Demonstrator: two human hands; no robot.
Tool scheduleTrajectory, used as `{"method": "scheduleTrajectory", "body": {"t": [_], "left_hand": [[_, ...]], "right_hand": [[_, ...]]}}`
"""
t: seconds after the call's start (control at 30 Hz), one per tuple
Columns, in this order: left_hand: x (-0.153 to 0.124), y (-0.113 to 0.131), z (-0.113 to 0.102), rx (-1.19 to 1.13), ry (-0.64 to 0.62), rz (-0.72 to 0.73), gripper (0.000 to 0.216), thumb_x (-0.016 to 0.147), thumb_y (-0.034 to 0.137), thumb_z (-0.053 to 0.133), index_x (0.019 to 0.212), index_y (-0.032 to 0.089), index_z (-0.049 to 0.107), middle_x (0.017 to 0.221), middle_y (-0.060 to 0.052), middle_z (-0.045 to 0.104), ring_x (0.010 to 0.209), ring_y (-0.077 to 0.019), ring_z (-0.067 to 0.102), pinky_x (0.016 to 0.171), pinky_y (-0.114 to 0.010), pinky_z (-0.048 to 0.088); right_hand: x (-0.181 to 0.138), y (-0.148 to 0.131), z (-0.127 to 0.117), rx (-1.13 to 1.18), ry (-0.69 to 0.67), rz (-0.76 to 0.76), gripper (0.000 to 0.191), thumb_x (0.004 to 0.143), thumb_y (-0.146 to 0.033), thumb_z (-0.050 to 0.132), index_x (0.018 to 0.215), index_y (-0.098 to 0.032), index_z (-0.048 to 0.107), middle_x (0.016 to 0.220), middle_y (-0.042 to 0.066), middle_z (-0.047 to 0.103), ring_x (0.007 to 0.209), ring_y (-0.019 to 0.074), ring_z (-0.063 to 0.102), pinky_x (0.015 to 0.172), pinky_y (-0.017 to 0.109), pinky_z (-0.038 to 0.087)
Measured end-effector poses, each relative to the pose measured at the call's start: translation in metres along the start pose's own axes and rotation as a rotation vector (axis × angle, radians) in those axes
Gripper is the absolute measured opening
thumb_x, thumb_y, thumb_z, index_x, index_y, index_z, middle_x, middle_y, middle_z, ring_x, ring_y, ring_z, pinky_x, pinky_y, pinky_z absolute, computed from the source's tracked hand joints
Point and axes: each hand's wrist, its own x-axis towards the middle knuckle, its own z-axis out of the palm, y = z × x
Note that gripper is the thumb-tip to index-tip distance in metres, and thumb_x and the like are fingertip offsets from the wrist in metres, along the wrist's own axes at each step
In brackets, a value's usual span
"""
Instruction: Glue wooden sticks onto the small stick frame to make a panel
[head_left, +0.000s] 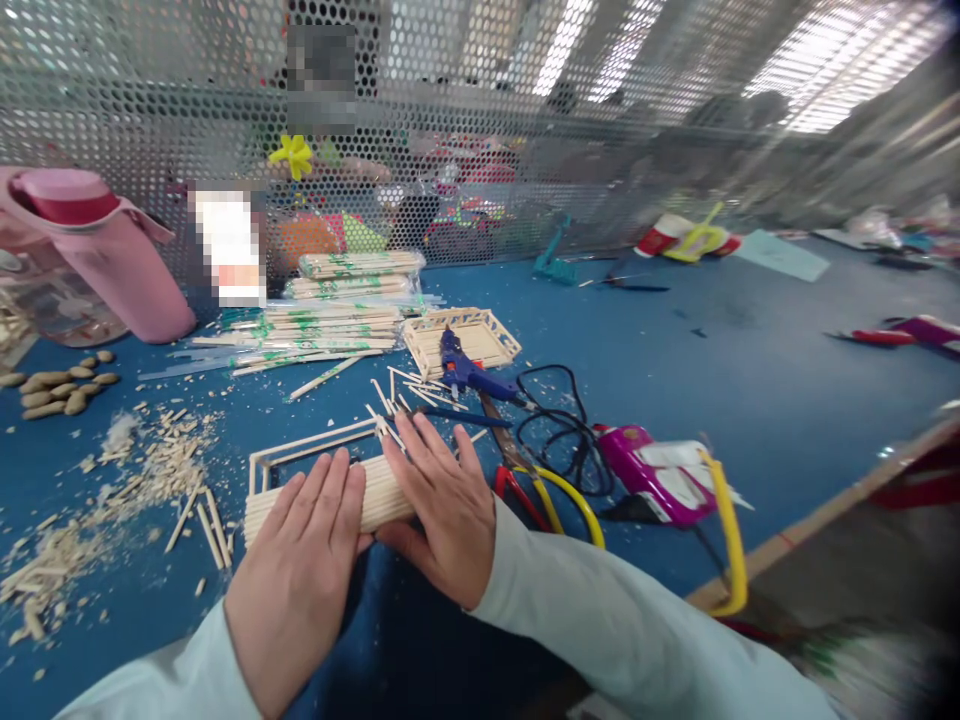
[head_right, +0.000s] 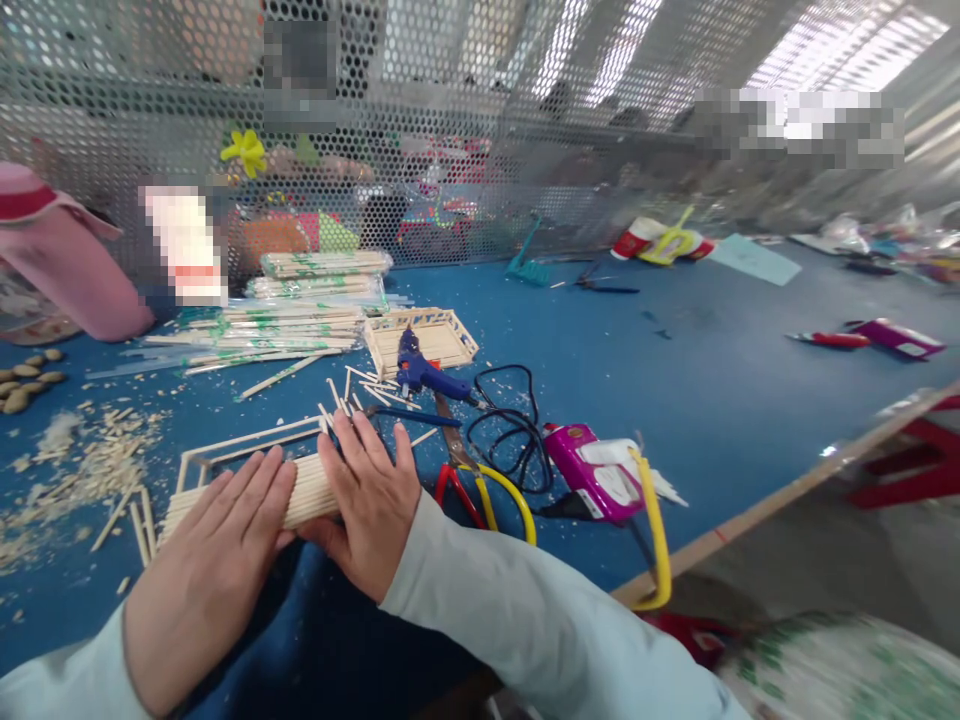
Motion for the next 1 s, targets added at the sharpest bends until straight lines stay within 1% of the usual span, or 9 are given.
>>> {"method": "scheduleTrajectory", "body": {"t": [0.1, 0.2, 0.3, 0.37, 0.43, 0.53, 0.63, 0.77, 1.0], "left_hand": [[0.000, 0.002, -0.003, -0.039, 0.001, -0.022, 0.043, 0.091, 0.024, 0.031, 0.124, 0.003, 0.047, 0.128, -0.019, 0.053, 0.118, -0.0286, 0.049, 0.098, -0.041, 0.034], [-0.002, -0.001, -0.021, -0.124, 0.045, -0.056, 0.044, 0.087, 0.027, 0.041, 0.128, 0.009, 0.044, 0.131, -0.016, 0.051, 0.125, -0.0269, 0.042, 0.106, -0.041, 0.023], [-0.013, -0.013, -0.042, -0.293, 0.172, -0.186, 0.039, 0.084, 0.018, 0.044, 0.123, 0.018, 0.046, 0.124, -0.012, 0.055, 0.124, -0.0249, 0.041, 0.109, -0.044, 0.019], [-0.023, -0.025, -0.047, -0.408, 0.259, -0.476, 0.029, 0.083, 0.024, 0.046, 0.112, 0.019, 0.050, 0.110, -0.011, 0.059, 0.107, -0.0245, 0.053, 0.095, -0.041, 0.038], [-0.032, -0.036, -0.044, -0.629, 0.145, -0.810, 0.028, 0.084, 0.039, 0.044, 0.103, 0.019, 0.051, 0.090, -0.007, 0.060, 0.075, -0.0188, 0.059, 0.066, -0.031, 0.049], [-0.038, -0.041, -0.033, -1.029, -0.091, -1.071, 0.037, 0.080, 0.055, 0.042, 0.083, 0.019, 0.051, 0.050, 0.006, 0.043, 0.041, -0.0107, 0.042, 0.039, -0.022, 0.037], [-0.034, -0.038, -0.028, -1.164, -0.261, -1.121, 0.043, 0.071, 0.062, 0.049, 0.069, 0.019, 0.051, 0.039, 0.010, 0.033, 0.031, -0.0068, 0.030, 0.030, -0.019, 0.022], [-0.029, -0.034, -0.030, -1.221, -0.372, -1.141, 0.045, 0.063, 0.063, 0.055, 0.057, 0.020, 0.044, 0.033, 0.009, 0.038, 0.028, -0.0068, 0.034, 0.031, -0.019, 0.028], [-0.034, -0.036, -0.036, -1.250, -0.265, -1.087, 0.040, 0.063, 0.057, 0.059, 0.059, 0.019, 0.049, 0.040, 0.008, 0.043, 0.033, -0.0078, 0.039, 0.036, -0.020, 0.032]], "right_hand": [[0.007, 0.008, -0.010, 0.229, 0.021, 0.047, 0.081, 0.082, -0.065, 0.033, 0.137, -0.005, 0.027, 0.135, 0.022, 0.042, 0.126, 0.0312, 0.036, 0.100, 0.051, 0.029], [0.015, 0.016, -0.021, 0.556, 0.047, 0.257, 0.070, 0.086, -0.057, 0.035, 0.130, -0.003, 0.033, 0.094, 0.014, 0.064, 0.082, 0.0204, 0.061, 0.073, 0.033, 0.048], [0.020, 0.019, -0.022, 0.750, -0.117, 0.442, 0.040, 0.088, -0.048, 0.033, 0.088, -0.014, 0.055, 0.049, -0.004, 0.050, 0.044, 0.0107, 0.045, 0.046, 0.023, 0.038], [0.020, 0.017, -0.017, 0.802, -0.229, 0.491, 0.038, 0.085, -0.050, 0.038, 0.065, -0.019, 0.048, 0.040, -0.006, 0.041, 0.038, 0.0086, 0.038, 0.041, 0.021, 0.031], [0.020, 0.014, -0.012, 0.834, -0.265, 0.541, 0.036, 0.081, -0.051, 0.043, 0.061, -0.020, 0.043, 0.037, -0.008, 0.039, 0.035, 0.0075, 0.035, 0.039, 0.021, 0.026], [0.021, 0.009, -0.011, 0.874, -0.304, 0.596, 0.038, 0.081, -0.050, 0.042, 0.057, -0.020, 0.041, 0.035, -0.008, 0.040, 0.032, 0.0064, 0.034, 0.038, 0.020, 0.026], [0.024, 0.005, -0.016, 0.893, -0.382, 0.607, 0.041, 0.082, -0.046, 0.042, 0.051, -0.020, 0.039, 0.034, -0.007, 0.040, 0.029, 0.0051, 0.034, 0.037, 0.019, 0.027], [0.027, 0.002, -0.018, 0.900, -0.427, 0.638, 0.035, 0.080, -0.039, 0.048, 0.052, -0.020, 0.039, 0.034, -0.008, 0.042, 0.026, 0.0049, 0.033, 0.034, 0.018, 0.024], [0.030, 0.002, -0.020, 0.903, -0.376, 0.550, 0.035, 0.074, -0.044, 0.055, 0.052, -0.019, 0.043, 0.035, -0.008, 0.041, 0.032, 0.0052, 0.034, 0.038, 0.018, 0.028]]}}
